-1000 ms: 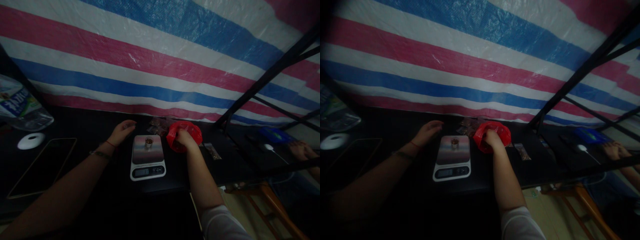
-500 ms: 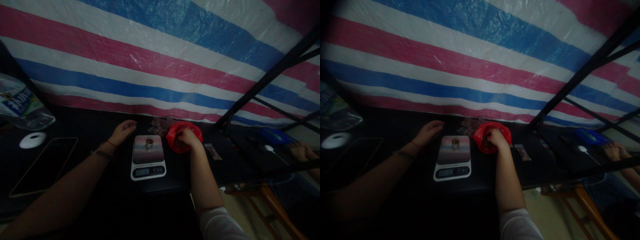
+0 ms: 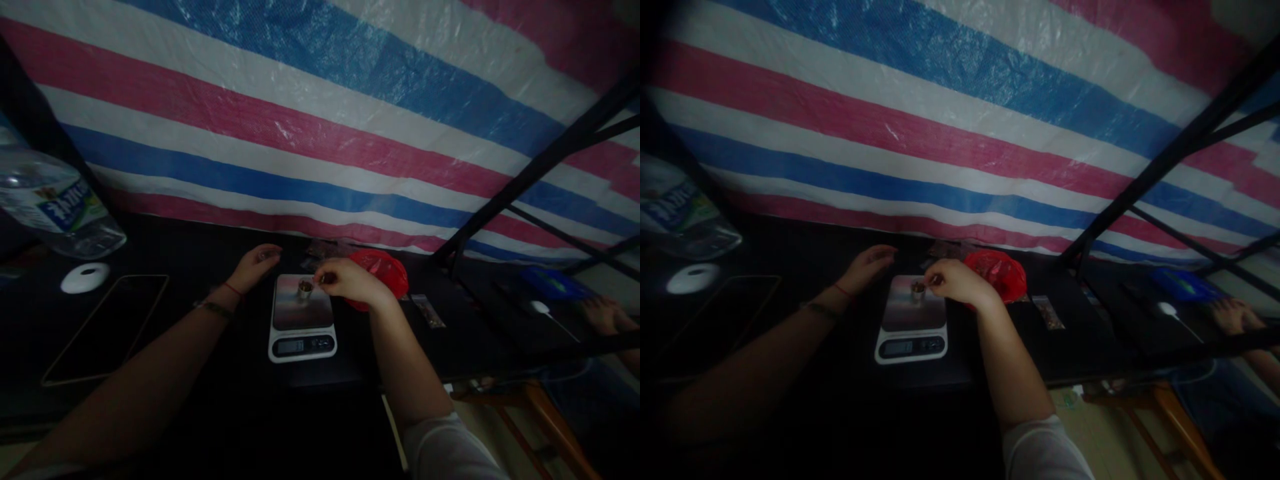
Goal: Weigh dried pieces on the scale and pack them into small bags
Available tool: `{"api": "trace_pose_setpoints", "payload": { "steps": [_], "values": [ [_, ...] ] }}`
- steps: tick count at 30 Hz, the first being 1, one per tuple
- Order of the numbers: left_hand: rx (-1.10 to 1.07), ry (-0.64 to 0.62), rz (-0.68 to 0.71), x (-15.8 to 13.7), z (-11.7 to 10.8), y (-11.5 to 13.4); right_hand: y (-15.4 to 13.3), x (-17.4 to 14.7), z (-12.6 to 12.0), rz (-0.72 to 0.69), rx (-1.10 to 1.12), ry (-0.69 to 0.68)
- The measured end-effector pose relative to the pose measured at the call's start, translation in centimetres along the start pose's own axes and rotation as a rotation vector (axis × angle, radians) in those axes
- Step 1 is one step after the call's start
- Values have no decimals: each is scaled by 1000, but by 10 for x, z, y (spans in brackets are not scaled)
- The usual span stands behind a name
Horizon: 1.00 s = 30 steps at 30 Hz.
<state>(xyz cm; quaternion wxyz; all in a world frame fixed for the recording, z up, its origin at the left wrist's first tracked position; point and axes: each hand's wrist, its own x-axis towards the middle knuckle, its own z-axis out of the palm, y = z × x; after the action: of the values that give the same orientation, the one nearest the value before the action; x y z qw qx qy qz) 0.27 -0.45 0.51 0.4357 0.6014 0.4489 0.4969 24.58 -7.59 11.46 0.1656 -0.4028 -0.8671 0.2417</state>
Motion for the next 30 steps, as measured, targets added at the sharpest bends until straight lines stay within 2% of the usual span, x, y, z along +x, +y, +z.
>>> {"api": "trace_pose_setpoints", "payload": {
  "steps": [3,6,12,17,27,30],
  "values": [
    [11,-23,7,-1,0,2,-8,19,11,-21,-168,-28],
    [2,-30,27,-2,0,3,-8,25,16,-22,-241,-40],
    [-9,-39,60,-1,-1,4,-19,28,19,18,-308,-89],
    [-21,-32,77,1,-1,0,-28,30,20,74,-266,-102],
    [-3,-16,64,-1,-1,5,-21,28,24,-3,-202,6],
    [0,-12,49,-3,-1,7,-18,24,19,-18,-171,89]
  ]
}}
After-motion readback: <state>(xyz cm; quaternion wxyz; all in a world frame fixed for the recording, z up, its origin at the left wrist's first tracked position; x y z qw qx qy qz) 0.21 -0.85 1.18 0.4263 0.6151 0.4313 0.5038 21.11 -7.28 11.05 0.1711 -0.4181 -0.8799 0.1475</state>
